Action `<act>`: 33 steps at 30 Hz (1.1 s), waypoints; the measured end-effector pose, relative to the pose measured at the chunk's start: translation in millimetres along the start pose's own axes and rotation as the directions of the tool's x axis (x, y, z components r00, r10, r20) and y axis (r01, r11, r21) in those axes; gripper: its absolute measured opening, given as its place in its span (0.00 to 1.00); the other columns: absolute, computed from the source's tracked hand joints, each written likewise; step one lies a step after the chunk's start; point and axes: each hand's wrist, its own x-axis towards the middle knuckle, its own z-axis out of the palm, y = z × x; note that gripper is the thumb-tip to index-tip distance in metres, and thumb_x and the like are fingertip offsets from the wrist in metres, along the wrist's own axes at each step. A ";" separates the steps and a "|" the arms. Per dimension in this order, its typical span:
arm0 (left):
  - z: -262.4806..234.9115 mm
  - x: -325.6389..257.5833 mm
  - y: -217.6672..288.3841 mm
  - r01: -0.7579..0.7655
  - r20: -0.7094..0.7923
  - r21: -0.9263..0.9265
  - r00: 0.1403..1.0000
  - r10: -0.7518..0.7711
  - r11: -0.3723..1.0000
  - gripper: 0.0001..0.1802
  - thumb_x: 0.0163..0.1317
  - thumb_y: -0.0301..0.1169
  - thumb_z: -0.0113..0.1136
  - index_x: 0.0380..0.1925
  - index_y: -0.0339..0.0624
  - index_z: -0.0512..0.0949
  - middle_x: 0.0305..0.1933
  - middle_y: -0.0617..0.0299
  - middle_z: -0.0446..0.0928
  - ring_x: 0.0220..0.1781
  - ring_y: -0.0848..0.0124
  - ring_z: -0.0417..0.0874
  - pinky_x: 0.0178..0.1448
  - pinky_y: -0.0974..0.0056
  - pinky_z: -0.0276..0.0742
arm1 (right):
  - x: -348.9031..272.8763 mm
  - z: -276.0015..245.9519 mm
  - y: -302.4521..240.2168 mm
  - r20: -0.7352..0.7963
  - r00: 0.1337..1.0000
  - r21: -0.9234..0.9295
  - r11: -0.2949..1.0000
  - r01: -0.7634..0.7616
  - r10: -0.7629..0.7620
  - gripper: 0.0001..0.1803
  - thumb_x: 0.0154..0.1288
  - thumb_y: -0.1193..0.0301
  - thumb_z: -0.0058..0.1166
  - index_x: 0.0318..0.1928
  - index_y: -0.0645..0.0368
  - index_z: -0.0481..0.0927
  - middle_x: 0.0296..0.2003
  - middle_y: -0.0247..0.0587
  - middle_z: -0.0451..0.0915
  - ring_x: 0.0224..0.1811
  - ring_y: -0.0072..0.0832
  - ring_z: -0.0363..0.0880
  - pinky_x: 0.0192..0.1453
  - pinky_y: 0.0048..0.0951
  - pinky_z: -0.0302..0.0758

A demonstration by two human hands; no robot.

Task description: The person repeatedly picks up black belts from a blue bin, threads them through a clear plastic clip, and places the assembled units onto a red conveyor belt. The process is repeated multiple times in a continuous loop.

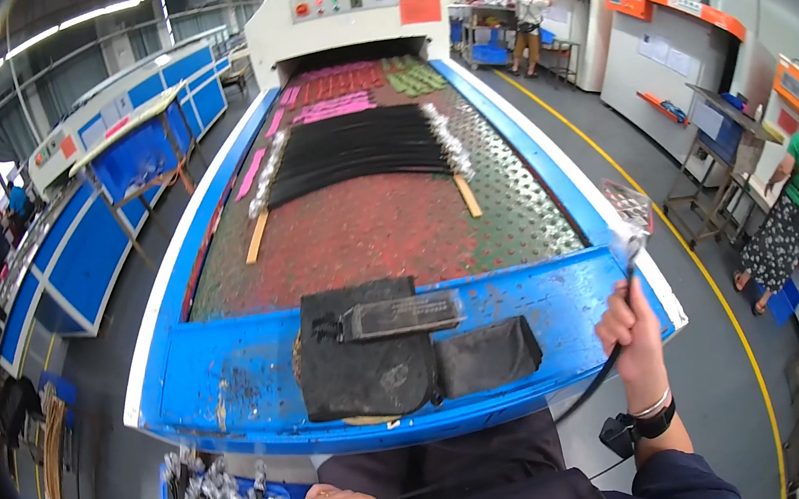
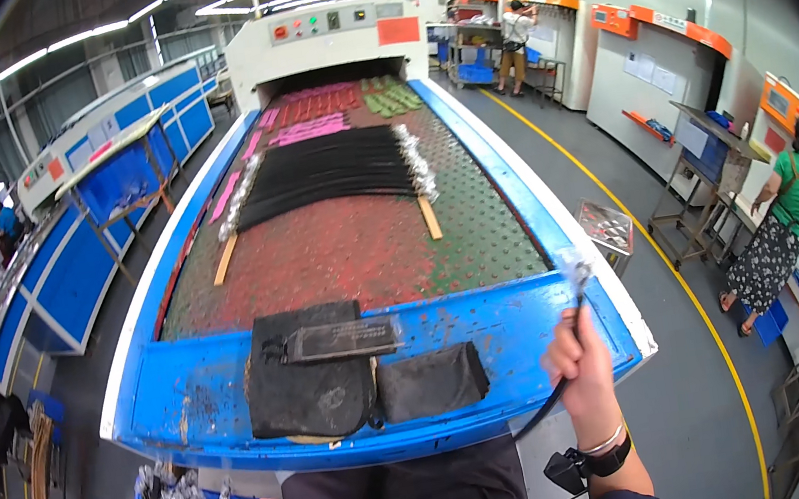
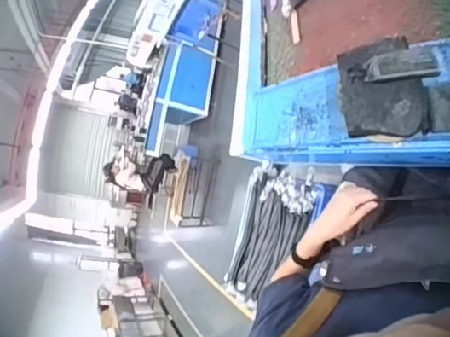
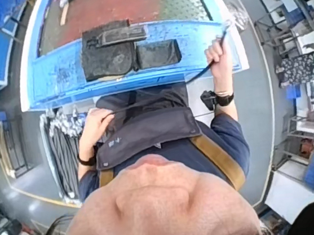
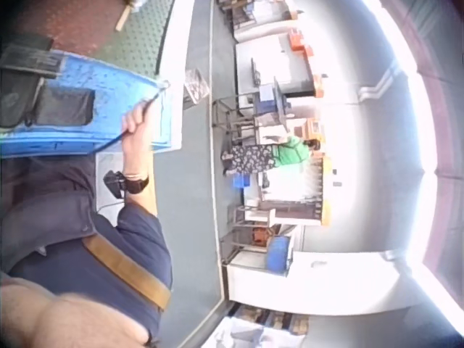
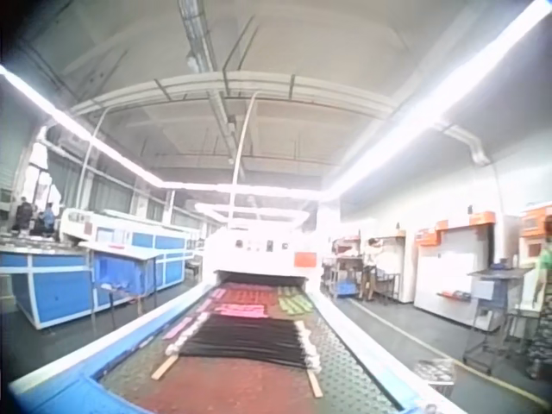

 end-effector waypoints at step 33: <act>-8.4 41.0 45.2 -0.324 0.037 0.090 0.946 0.322 0.942 0.16 0.55 0.39 0.58 0.18 0.37 0.73 0.21 0.56 0.69 0.23 0.61 0.73 0.29 0.61 0.68 | -54.7 72.4 69.0 0.812 0.255 -0.536 0.498 0.682 0.525 0.14 0.62 0.65 0.46 0.26 0.63 0.73 0.26 0.48 0.70 0.30 0.44 0.72 0.36 0.38 0.68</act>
